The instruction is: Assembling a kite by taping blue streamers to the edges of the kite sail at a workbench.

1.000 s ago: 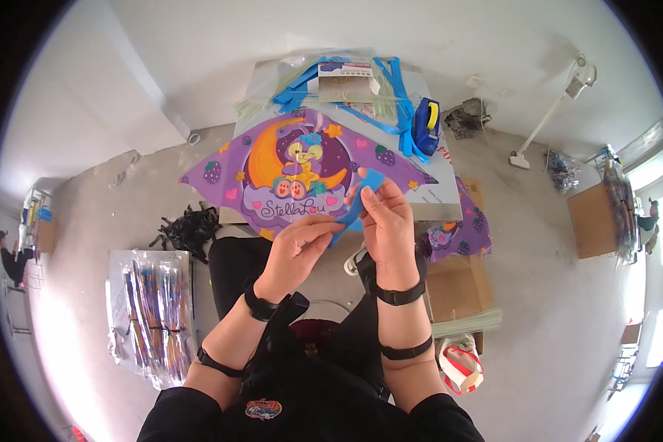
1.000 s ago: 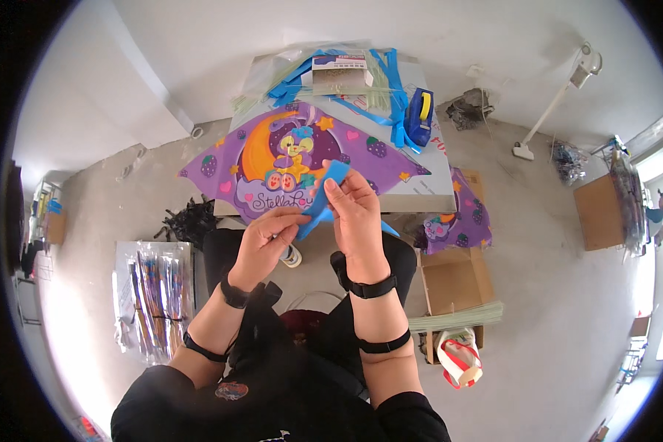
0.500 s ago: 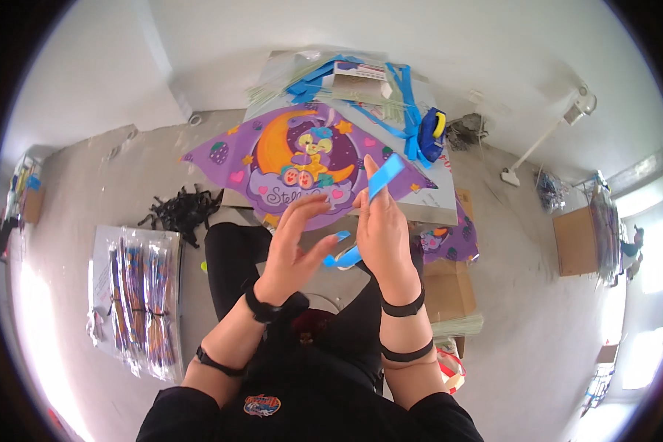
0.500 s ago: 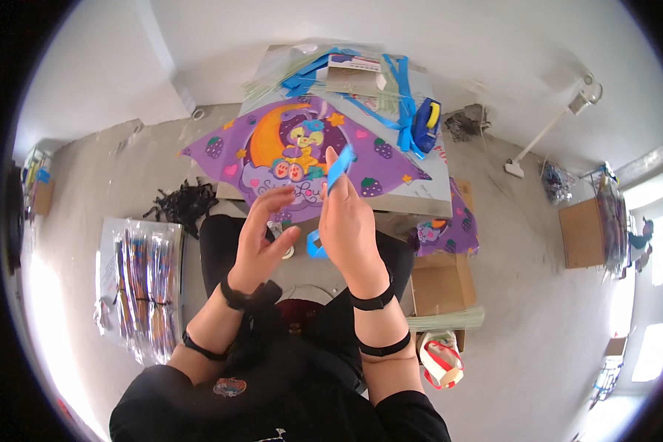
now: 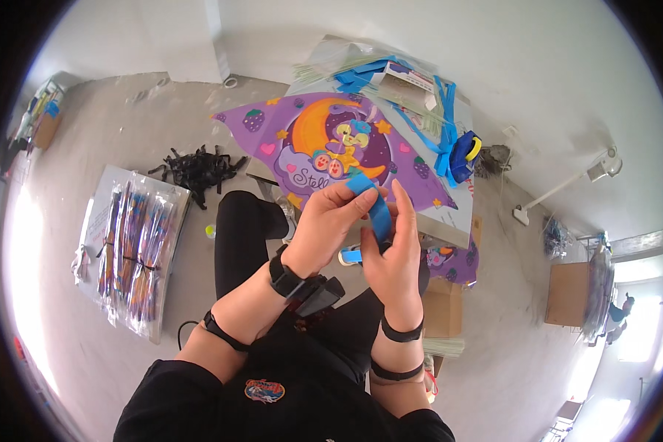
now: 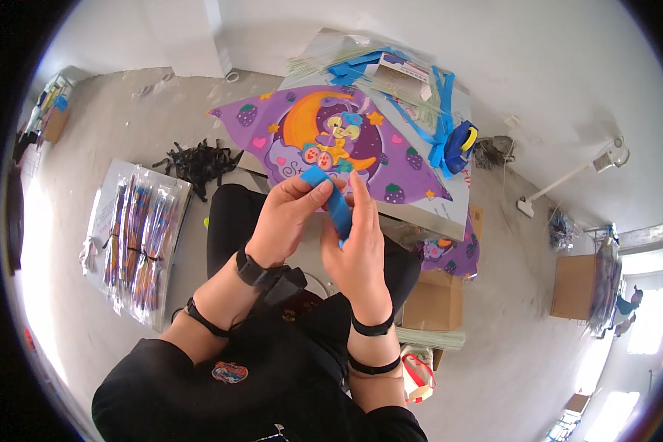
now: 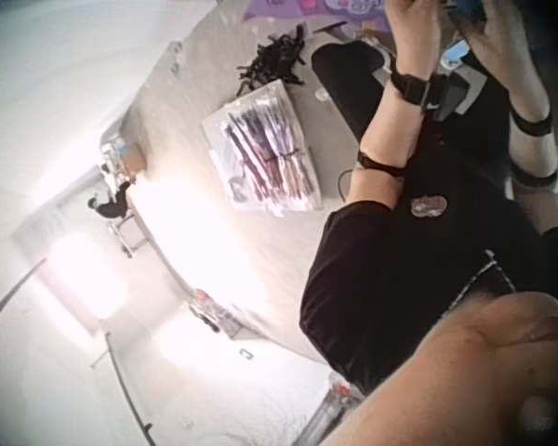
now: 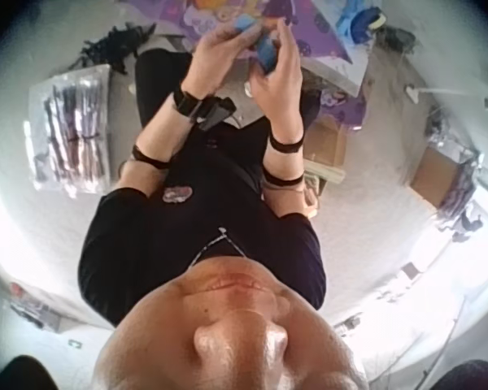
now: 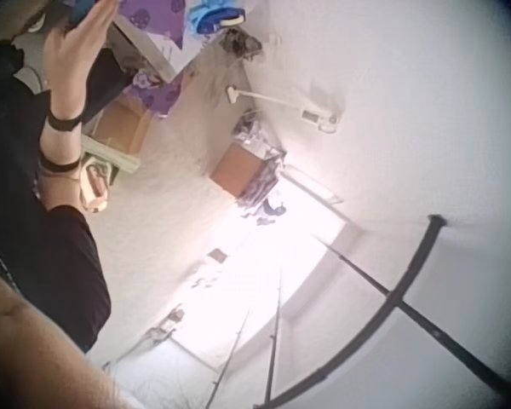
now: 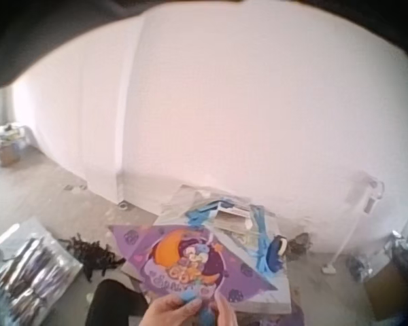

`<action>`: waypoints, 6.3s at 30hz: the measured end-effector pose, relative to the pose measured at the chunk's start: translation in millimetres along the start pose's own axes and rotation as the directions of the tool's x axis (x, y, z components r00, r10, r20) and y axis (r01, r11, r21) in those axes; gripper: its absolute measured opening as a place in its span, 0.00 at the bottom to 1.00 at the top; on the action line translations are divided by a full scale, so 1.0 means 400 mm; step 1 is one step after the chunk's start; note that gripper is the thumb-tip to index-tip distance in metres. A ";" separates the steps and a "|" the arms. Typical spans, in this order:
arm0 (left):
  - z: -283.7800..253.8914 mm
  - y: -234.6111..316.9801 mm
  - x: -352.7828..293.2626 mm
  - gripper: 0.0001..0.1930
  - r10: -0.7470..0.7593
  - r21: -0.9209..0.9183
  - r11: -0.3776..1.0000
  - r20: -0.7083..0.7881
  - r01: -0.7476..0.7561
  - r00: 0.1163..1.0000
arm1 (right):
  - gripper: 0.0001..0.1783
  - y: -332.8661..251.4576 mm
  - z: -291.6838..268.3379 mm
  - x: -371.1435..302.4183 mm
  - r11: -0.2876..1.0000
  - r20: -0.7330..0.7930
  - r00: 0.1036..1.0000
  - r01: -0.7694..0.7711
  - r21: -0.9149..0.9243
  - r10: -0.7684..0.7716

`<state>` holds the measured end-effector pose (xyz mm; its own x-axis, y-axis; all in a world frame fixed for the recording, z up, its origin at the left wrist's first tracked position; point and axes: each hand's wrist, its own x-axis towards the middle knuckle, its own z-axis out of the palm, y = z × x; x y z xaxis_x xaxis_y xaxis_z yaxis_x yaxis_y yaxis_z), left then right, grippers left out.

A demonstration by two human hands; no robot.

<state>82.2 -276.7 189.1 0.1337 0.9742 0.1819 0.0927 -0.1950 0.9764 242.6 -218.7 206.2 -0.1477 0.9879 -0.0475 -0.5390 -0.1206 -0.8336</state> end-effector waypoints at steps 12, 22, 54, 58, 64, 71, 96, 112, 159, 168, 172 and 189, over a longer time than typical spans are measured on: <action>-0.005 -0.033 -0.071 0.13 -0.053 0.012 0.999 0.007 0.053 0.999 | 0.20 -0.050 0.020 -0.038 0.857 0.033 0.999 0.024 -0.515 -0.008; 0.118 0.052 0.082 0.15 -0.121 -0.525 0.848 -0.051 0.077 0.991 | 0.41 -0.033 0.023 -0.109 -0.084 0.198 0.934 0.181 -0.980 -0.297; 0.150 0.037 0.175 0.04 -0.265 -0.760 0.537 0.261 0.367 0.928 | 0.12 -0.088 -0.047 -0.181 0.696 -0.157 0.880 0.233 -0.679 -0.448; 0.150 0.043 0.164 0.11 0.423 0.087 0.906 -0.169 -0.414 0.890 | 0.12 -0.089 -0.030 -0.194 0.721 -0.161 0.884 0.241 -0.650 -0.440; 0.113 0.057 0.129 0.18 0.783 0.437 0.553 0.016 -0.709 0.621 | 0.13 -0.073 0.009 -0.207 0.792 -0.186 0.905 0.218 -0.570 -0.383; 0.112 0.060 0.101 0.20 0.759 0.376 0.569 0.105 -0.732 0.643 | 0.14 -0.070 0.004 -0.189 0.788 -0.066 0.895 0.350 -0.507 -0.440; 0.598 -0.102 0.458 0.07 -0.078 -0.345 0.935 0.021 0.080 0.997 | 0.26 -0.226 -0.562 -0.010 0.892 -0.350 0.821 0.405 -0.198 -0.451; 0.588 -0.543 0.681 0.07 -0.512 -0.431 0.739 0.141 0.519 0.847 | 0.21 -0.403 -1.283 -0.156 0.746 -0.662 0.406 0.552 -0.372 -0.630; 1.076 -0.702 0.714 0.14 0.031 0.535 0.651 0.690 -0.538 0.724 | 0.17 -0.057 -1.359 0.422 0.358 -0.702 0.683 -0.615 -0.702 -0.204; 1.066 -0.676 0.825 0.14 -0.047 0.617 0.538 0.703 -0.574 0.710 | 0.19 -0.072 -1.379 0.521 0.238 -0.621 0.745 -0.575 -0.783 -0.245; 1.058 -0.653 0.859 0.13 -0.115 0.610 0.569 0.723 -0.551 0.681 | 0.21 -0.075 -1.372 0.503 0.302 -0.655 0.738 -0.595 -0.745 -0.164; 1.033 -0.671 0.837 0.13 -0.045 0.637 0.481 0.704 -0.603 0.708 | 0.16 -0.195 -1.274 0.466 -0.247 -0.555 0.812 -0.583 -0.774 -0.179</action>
<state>509.9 54.8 -60.3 0.7856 0.6187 0.0031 0.5922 -0.7534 0.2858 679.7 24.6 -18.0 0.4369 0.8782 -0.1946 0.8609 -0.4709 -0.1925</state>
